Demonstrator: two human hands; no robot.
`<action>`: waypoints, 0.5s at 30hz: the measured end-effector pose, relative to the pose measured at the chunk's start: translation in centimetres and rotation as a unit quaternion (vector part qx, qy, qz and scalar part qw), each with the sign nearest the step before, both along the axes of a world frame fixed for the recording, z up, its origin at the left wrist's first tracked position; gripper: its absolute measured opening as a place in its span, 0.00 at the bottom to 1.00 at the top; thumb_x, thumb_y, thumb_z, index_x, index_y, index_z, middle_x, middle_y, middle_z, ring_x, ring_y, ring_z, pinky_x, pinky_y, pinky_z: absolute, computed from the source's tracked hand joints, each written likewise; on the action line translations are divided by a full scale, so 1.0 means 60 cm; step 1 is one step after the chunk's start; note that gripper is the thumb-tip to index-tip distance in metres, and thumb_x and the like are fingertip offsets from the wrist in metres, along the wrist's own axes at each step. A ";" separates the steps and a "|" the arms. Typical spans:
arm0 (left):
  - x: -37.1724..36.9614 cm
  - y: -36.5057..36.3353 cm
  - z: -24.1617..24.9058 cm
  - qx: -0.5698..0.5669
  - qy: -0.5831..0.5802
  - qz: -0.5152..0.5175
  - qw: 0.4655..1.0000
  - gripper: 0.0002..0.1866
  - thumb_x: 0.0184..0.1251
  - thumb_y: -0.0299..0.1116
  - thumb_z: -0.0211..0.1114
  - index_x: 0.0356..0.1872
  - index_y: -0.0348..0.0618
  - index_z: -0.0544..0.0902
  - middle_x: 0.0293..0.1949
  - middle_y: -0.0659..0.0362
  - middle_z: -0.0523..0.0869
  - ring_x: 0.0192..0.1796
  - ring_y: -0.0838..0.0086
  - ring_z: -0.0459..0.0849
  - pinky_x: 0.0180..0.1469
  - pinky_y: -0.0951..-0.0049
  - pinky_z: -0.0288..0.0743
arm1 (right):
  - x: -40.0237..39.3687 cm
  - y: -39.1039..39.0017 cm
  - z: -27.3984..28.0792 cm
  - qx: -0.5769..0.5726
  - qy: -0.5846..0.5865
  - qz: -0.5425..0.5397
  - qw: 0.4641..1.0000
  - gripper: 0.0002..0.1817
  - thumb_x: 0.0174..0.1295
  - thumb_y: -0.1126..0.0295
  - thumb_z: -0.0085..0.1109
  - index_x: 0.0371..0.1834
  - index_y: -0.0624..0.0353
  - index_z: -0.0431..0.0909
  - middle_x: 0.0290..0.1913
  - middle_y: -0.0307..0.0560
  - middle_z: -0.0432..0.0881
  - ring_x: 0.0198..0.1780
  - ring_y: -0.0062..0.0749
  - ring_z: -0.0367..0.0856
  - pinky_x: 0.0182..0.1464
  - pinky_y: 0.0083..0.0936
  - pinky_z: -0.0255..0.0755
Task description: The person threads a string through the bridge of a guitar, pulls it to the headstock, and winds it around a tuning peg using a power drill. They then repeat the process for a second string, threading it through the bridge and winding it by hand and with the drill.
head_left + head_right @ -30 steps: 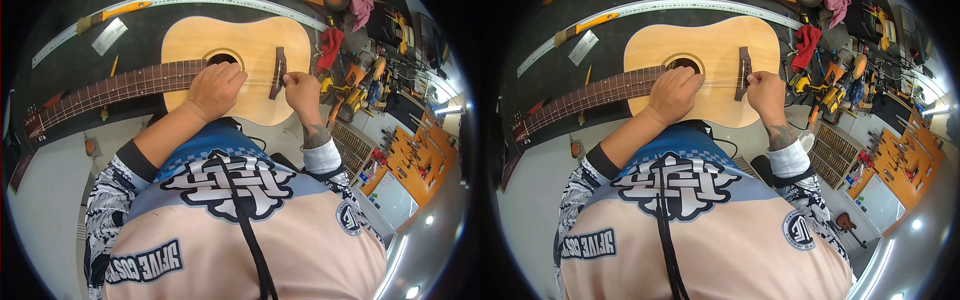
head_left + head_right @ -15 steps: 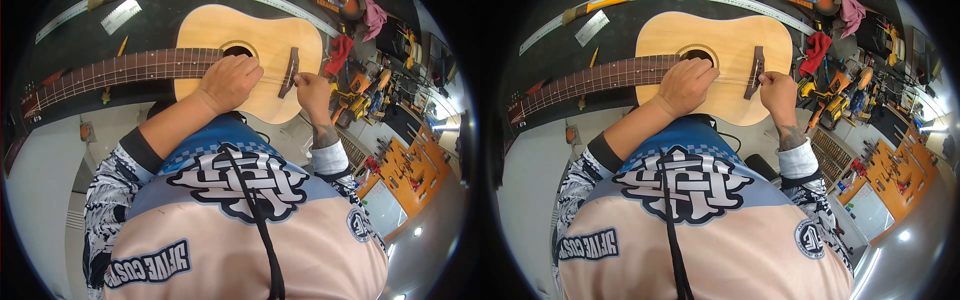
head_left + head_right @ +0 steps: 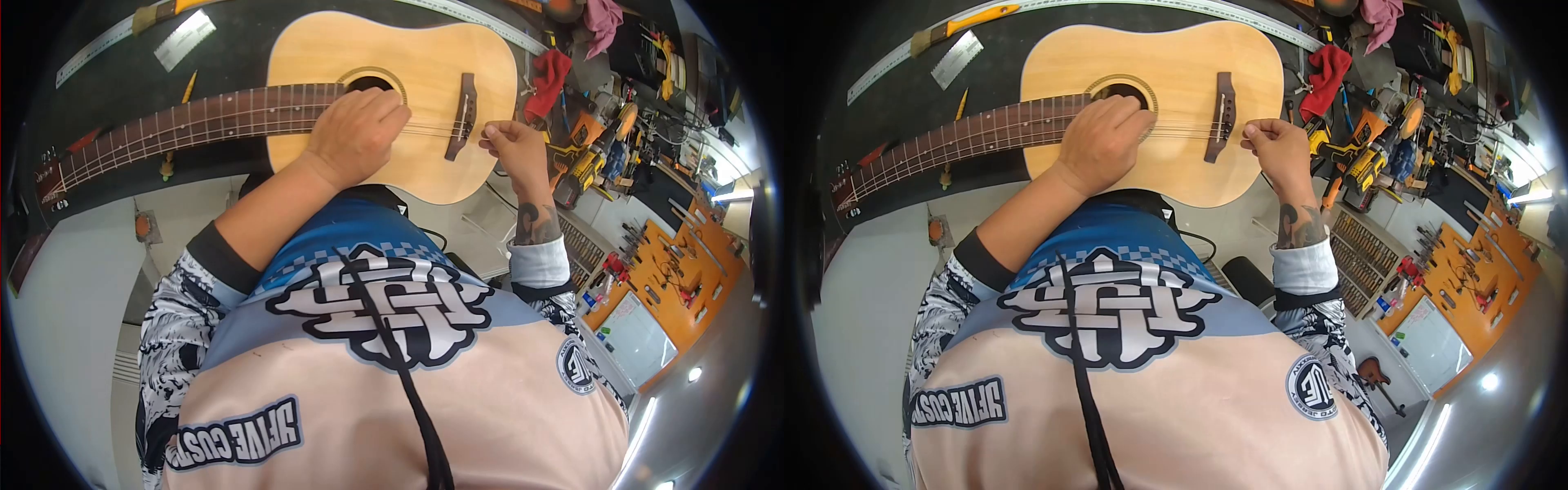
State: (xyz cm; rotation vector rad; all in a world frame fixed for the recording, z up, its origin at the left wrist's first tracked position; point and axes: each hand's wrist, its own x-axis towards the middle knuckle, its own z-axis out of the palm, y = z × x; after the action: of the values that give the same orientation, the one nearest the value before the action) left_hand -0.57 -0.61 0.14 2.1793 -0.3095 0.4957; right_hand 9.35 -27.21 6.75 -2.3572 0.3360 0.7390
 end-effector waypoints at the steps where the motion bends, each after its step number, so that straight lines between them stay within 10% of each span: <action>1: 0.001 0.000 0.001 0.005 0.000 0.002 1.000 0.09 0.54 0.21 0.64 0.37 0.42 0.84 0.31 0.57 0.77 0.35 0.62 0.80 0.38 0.62 0.75 | -0.002 0.002 0.006 -0.004 -0.009 0.007 1.000 0.11 0.68 0.72 0.68 0.46 0.70 0.87 0.36 0.48 0.91 0.36 0.27 0.90 0.40 0.21 0.80; 15: -0.010 -0.014 0.004 0.093 0.033 0.063 0.993 0.09 0.58 0.20 0.66 0.38 0.44 0.86 0.29 0.57 0.79 0.34 0.59 0.80 0.37 0.61 0.74 | 0.016 -0.033 -0.034 0.072 -0.081 0.203 0.973 0.14 0.65 0.63 0.69 0.44 0.63 0.90 0.38 0.54 0.91 0.41 0.38 0.91 0.49 0.30 0.82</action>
State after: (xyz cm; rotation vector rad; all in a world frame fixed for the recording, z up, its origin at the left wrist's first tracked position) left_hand -1.18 -1.43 0.39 2.4013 -0.1891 0.4783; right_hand 10.32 -29.17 4.70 -2.3510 -0.2720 0.7197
